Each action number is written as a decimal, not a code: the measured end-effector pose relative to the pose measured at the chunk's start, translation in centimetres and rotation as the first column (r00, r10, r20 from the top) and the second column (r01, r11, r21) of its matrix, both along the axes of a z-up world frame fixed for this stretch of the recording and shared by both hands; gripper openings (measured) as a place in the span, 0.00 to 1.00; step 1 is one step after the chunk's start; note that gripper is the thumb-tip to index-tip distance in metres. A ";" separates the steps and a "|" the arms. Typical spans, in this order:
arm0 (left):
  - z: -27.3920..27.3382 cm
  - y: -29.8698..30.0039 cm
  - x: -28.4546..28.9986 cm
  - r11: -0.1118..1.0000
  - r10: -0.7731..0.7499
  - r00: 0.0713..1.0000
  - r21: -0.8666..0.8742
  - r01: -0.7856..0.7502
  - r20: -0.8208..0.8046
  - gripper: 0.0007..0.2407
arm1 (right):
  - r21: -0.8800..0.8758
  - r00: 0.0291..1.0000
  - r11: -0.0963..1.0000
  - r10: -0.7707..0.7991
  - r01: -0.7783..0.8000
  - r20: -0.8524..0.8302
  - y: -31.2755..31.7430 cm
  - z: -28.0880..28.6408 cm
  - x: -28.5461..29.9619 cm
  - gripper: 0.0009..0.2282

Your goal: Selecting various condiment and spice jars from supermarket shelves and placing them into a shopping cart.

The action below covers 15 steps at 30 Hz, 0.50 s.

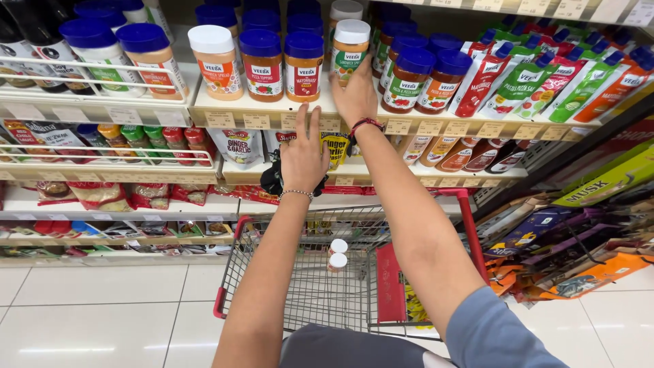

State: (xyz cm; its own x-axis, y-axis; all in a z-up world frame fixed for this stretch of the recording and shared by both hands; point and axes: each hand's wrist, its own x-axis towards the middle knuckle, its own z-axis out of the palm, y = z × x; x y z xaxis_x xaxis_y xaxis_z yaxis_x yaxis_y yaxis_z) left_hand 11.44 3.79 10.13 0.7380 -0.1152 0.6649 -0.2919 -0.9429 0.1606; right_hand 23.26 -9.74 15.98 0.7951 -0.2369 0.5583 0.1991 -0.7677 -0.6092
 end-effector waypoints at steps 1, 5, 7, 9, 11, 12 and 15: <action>0.1 -0.1 -0.1 1.000 0.001 1.000 -0.002 -0.001 0.000 0.32 | -0.002 1.000 1.000 0.001 -0.001 0.000 -0.1 0.0 0.1 0.41; 0.3 -0.2 -0.2 1.000 0.019 0.999 0.008 -0.018 -0.027 0.32 | -0.040 0.999 0.999 -0.005 0.007 0.038 -0.3 -0.8 1.3 0.42; 0.2 -0.3 -0.2 0.999 0.029 0.999 0.017 -0.028 -0.031 0.32 | -0.051 0.999 0.999 -0.010 0.012 0.050 -0.3 -1.4 2.1 0.40; 0.0 -0.3 -0.1 0.999 0.042 0.999 0.031 -0.042 -0.004 0.33 | -0.089 0.997 0.995 -0.040 0.046 0.066 -0.1 -1.6 2.7 0.38; 0.5 -0.4 -0.5 0.998 0.055 0.998 0.040 -0.054 -0.018 0.33 | -0.112 0.996 0.992 -0.049 0.058 0.080 -0.1 -1.4 2.8 0.37; 0.8 -0.4 -0.6 0.997 0.064 0.997 0.048 -0.062 -0.034 0.33 | -0.136 0.994 0.988 -0.062 0.074 0.093 0.0 -1.3 2.9 0.36; 0.3 -0.5 -0.2 0.997 0.063 0.997 0.041 -0.061 -0.043 0.34 | -0.122 0.993 0.987 -0.094 0.102 0.070 0.1 -0.5 2.1 0.33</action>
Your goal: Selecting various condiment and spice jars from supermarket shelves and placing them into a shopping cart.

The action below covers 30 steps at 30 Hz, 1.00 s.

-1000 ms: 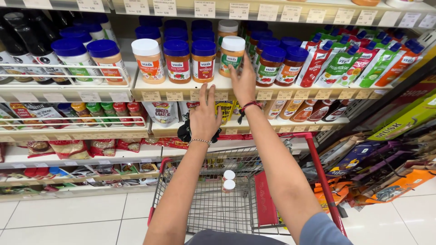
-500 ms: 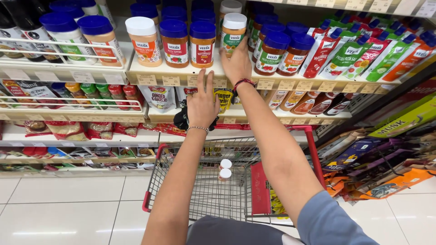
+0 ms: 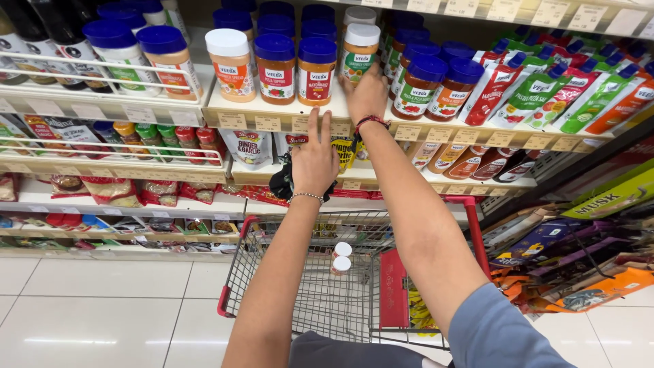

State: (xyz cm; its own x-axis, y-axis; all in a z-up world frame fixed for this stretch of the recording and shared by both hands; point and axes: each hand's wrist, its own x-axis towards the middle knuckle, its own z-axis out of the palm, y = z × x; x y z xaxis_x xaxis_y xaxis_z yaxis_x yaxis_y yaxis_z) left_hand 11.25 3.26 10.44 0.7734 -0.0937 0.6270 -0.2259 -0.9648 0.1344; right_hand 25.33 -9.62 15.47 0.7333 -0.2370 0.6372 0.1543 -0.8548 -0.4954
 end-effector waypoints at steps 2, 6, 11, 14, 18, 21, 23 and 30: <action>-0.4 -0.1 0.1 1.000 -0.002 1.000 -0.005 0.002 0.013 0.34 | 0.016 0.999 1.000 0.011 -0.011 -0.030 -0.1 0.2 -0.3 0.31; -0.4 0.1 0.2 1.000 -0.011 1.000 0.009 0.011 0.001 0.35 | 0.011 0.998 0.998 0.057 -0.057 -0.019 0.2 0.9 -1.7 0.31; 0.4 0.4 -0.3 0.999 -0.027 0.997 0.025 0.029 -0.078 0.35 | -0.066 0.992 0.996 0.070 -0.063 0.101 0.7 0.2 -5.5 0.36; -0.4 0.4 0.4 0.999 -0.040 0.999 0.034 0.041 -0.037 0.35 | -0.118 0.994 0.988 0.107 -0.102 0.035 1.1 -0.3 -10.4 0.32; 1.2 1.5 -1.1 0.988 -0.145 0.989 -0.061 0.145 0.006 0.35 | -0.337 0.899 0.903 0.359 -0.266 0.250 0.0 -6.7 -13.6 0.31; -0.7 3.0 -2.7 0.886 -0.347 0.938 -0.317 0.338 0.031 0.31 | -0.118 0.868 0.891 0.455 -0.439 0.201 -0.3 -12.1 -17.5 0.27; -4.9 3.0 -4.6 0.792 -0.404 0.912 -0.473 0.385 0.067 0.28 | 0.078 0.882 0.880 0.464 -0.469 0.076 -0.4 -18.1 -20.4 0.23; -33.1 0.6 -7.3 0.163 -0.490 0.871 -0.985 0.063 -0.025 0.19 | 0.938 0.662 0.346 0.699 0.018 -0.270 0.3 -36.3 -28.9 0.26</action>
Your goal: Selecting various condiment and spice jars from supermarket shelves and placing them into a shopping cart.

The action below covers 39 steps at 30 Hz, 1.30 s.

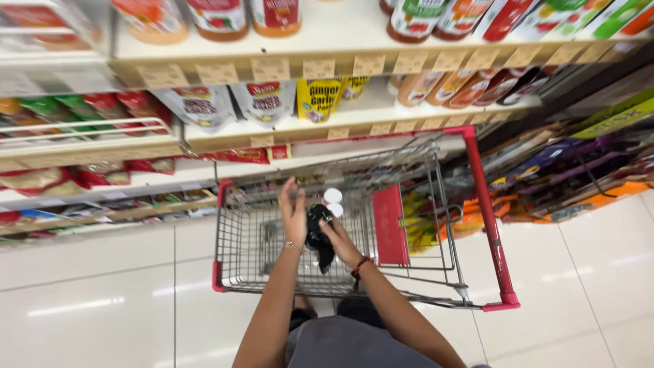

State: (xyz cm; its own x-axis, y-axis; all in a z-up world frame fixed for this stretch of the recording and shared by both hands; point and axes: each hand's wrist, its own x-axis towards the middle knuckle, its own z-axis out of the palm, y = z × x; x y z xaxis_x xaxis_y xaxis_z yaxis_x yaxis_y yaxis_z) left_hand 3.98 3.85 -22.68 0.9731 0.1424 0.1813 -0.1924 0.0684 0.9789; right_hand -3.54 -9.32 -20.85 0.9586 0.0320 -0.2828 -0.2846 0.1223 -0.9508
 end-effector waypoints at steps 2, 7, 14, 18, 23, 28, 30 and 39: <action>-3.7 0.1 -1.9 0.989 -0.085 0.988 -0.133 0.068 -0.127 0.19 | -0.045 1.000 0.999 -0.013 0.012 -0.026 -0.8 -1.8 -1.3 0.27; -11.6 -0.2 -7.1 0.960 -0.256 0.811 -0.237 0.150 -0.526 0.19 | -0.259 0.980 0.961 0.045 -0.095 -0.192 -4.6 -6.6 -3.7 0.29; -14.0 -2.5 -4.2 0.907 -0.335 0.654 -0.042 0.420 -0.678 0.19 | -0.580 0.908 0.710 0.215 -0.399 -0.361 -9.0 -11.9 0.9 0.52; -20.5 -3.5 -0.5 0.776 -0.326 0.772 0.312 0.548 -0.546 0.24 | -0.634 0.903 0.647 0.242 -0.424 -0.356 -10.9 -16.1 4.3 0.56; -23.1 -5.3 2.5 0.511 -0.287 0.722 0.537 0.671 -0.629 0.33 | -0.589 0.856 0.630 0.280 -0.506 -0.435 -10.4 -17.2 6.7 0.56; -16.4 -7.0 4.0 0.435 -0.170 0.639 0.525 0.732 -0.750 0.32 | -0.577 0.898 0.696 0.250 -0.427 -0.363 -10.4 -18.7 5.5 0.53; -14.9 -7.4 3.5 0.258 -0.115 0.609 0.568 0.781 -0.785 0.26 | -0.498 0.844 0.726 0.216 -0.475 -0.491 -9.9 -17.1 4.9 0.52; -17.3 -5.9 -0.4 0.036 -0.283 0.671 0.692 0.721 -0.685 0.25 | -0.421 0.835 0.744 0.334 -0.518 -0.438 -12.0 -14.2 0.9 0.47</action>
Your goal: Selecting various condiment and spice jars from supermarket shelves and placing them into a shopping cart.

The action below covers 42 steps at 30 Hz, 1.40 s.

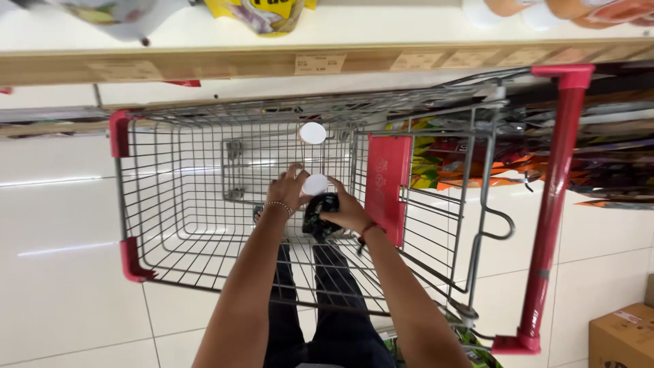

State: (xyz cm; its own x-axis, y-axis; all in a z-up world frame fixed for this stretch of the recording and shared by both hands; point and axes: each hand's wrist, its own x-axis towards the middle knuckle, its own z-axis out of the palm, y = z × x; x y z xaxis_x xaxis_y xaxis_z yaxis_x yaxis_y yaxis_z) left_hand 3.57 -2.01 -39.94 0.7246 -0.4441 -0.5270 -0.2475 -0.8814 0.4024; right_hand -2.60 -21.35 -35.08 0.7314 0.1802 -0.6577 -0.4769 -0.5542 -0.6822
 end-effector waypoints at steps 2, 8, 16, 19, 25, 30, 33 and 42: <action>3.1 0.6 -0.7 0.993 0.063 0.992 -0.090 -0.072 -0.105 0.26 | 0.054 0.994 0.998 -0.031 0.025 0.105 -1.7 2.0 -1.3 0.40; 11.8 2.3 -3.3 0.862 0.278 0.942 -0.384 -0.330 -0.186 0.28 | 0.374 0.751 0.814 -0.566 0.445 0.340 -1.7 12.2 -3.1 0.23; 22.6 2.3 -2.6 0.323 0.587 0.809 -0.927 -0.190 0.039 0.24 | 0.333 0.463 0.940 -0.328 0.075 0.823 5.9 28.4 3.1 0.21; 25.2 2.8 -1.4 0.215 0.710 0.704 -0.956 -0.200 0.012 0.23 | 0.142 0.351 0.990 -0.137 0.014 0.926 9.0 36.8 3.5 0.24; 32.7 4.7 0.7 0.077 0.717 0.696 -0.997 -0.017 0.043 0.21 | 0.032 0.308 0.997 -0.051 0.067 0.950 11.0 42.2 4.3 0.25; 37.5 5.7 -0.2 0.235 0.723 0.655 -0.970 0.065 0.219 0.22 | 0.123 0.182 0.953 -0.177 0.278 0.967 12.0 43.6 5.0 0.23; 36.2 5.5 0.9 0.214 0.766 0.608 -0.975 0.066 0.209 0.25 | -0.010 0.218 0.988 -0.024 0.153 0.976 13.5 45.0 3.4 0.24; 38.9 5.6 0.6 0.074 0.708 0.694 -0.991 0.111 0.131 0.22 | 0.136 0.196 0.933 -0.209 0.333 0.958 11.6 45.1 6.2 0.24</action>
State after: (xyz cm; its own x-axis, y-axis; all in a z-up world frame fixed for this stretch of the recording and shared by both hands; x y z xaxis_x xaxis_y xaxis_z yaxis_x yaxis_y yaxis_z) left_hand 4.13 3.60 -1.05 0.8283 0.1102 0.5493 -0.5561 0.0416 0.8301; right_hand 3.63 -9.78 10.04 0.8100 -0.1775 0.5589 0.3510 -0.6168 -0.7045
